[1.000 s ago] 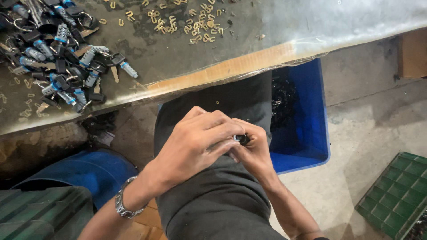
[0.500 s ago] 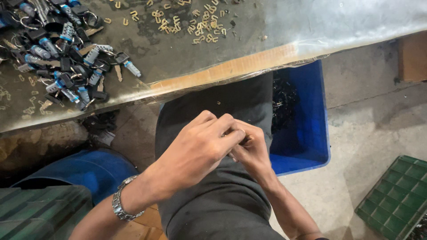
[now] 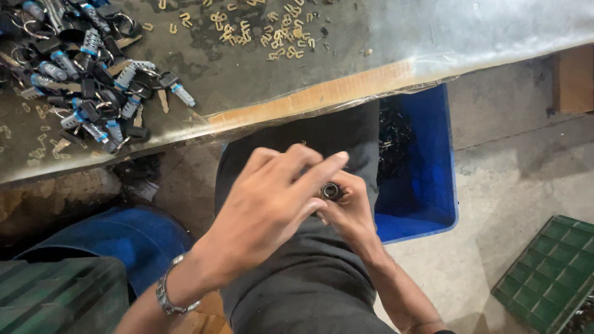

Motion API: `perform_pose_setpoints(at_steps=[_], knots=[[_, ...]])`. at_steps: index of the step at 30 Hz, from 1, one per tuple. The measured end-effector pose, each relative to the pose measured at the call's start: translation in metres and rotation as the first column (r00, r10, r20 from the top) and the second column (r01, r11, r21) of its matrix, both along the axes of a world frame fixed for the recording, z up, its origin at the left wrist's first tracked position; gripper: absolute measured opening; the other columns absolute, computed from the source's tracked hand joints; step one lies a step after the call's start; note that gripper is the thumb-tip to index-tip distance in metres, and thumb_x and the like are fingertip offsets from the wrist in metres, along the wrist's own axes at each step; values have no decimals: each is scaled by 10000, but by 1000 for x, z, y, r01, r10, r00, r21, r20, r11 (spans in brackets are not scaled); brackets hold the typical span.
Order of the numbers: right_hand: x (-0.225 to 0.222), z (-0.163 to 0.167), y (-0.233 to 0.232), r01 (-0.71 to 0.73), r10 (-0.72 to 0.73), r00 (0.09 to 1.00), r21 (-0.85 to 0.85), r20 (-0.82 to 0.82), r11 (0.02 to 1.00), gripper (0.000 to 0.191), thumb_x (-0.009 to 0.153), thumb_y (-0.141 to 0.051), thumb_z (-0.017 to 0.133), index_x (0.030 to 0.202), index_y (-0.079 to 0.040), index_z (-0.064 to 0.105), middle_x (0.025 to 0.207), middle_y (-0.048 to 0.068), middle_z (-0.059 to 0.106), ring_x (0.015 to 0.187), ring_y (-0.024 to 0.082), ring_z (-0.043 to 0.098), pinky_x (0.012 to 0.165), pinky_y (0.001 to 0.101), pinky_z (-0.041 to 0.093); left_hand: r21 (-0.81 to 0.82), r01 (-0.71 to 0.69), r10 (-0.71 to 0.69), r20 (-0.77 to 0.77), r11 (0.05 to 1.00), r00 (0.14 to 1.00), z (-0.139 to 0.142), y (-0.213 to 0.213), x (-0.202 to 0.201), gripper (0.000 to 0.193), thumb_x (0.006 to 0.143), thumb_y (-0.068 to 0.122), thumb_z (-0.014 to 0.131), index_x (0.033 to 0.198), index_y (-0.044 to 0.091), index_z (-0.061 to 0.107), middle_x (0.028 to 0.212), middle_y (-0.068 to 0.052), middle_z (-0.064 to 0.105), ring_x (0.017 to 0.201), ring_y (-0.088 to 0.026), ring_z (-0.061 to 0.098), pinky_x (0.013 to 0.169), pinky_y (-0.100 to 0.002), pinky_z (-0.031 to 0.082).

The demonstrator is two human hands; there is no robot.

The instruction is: The person sits at a workbench assembling padlock cylinders. They pick up a lock cylinder body, insert small pin and spring components into it by hand, place finished cylinders with the pile of completed locks, and reach for new parts and cylinder bodies to repeat the assembly.

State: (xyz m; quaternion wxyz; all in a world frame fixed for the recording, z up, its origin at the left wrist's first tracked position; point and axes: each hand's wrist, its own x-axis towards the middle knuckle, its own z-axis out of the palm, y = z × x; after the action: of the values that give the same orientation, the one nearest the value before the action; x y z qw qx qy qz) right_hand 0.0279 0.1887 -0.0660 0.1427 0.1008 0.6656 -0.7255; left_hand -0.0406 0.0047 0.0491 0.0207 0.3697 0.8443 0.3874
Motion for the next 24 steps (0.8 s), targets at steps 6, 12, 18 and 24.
perform_pose_setpoints(at_steps=[6,12,18,24], knots=[[-7,20,-2,0,0,1000,-74,-6,997,97,888,3,672,968,15,725,891,26,664,569,21,519,459,196,389,180,-218,198,123,959,972,-19,-13,15,393,887,203,821,1234,87,678,1128,-46,701,991,-168,658,898,-320,494],[-12,41,-3,-12,16,999,-129,28,992,73,904,61,673,910,35,741,882,43,672,569,21,525,438,193,384,456,-312,14,548,834,836,-83,-28,30,382,947,363,737,1154,50,664,1158,-70,707,1139,-182,645,1064,-357,459],[-13,43,-1,-89,90,996,-121,3,989,30,907,38,709,911,49,737,861,58,679,564,39,563,433,184,371,513,-474,-438,858,715,268,-129,-21,66,409,970,392,742,1113,11,696,1003,-60,674,957,-157,596,847,-322,475],[-8,37,-2,-76,86,995,-178,50,981,84,921,6,664,908,60,727,834,68,665,534,54,571,412,196,370,627,-611,-762,645,483,59,-134,-10,87,423,1011,453,684,982,31,678,830,-37,646,927,-172,632,882,-327,490]])
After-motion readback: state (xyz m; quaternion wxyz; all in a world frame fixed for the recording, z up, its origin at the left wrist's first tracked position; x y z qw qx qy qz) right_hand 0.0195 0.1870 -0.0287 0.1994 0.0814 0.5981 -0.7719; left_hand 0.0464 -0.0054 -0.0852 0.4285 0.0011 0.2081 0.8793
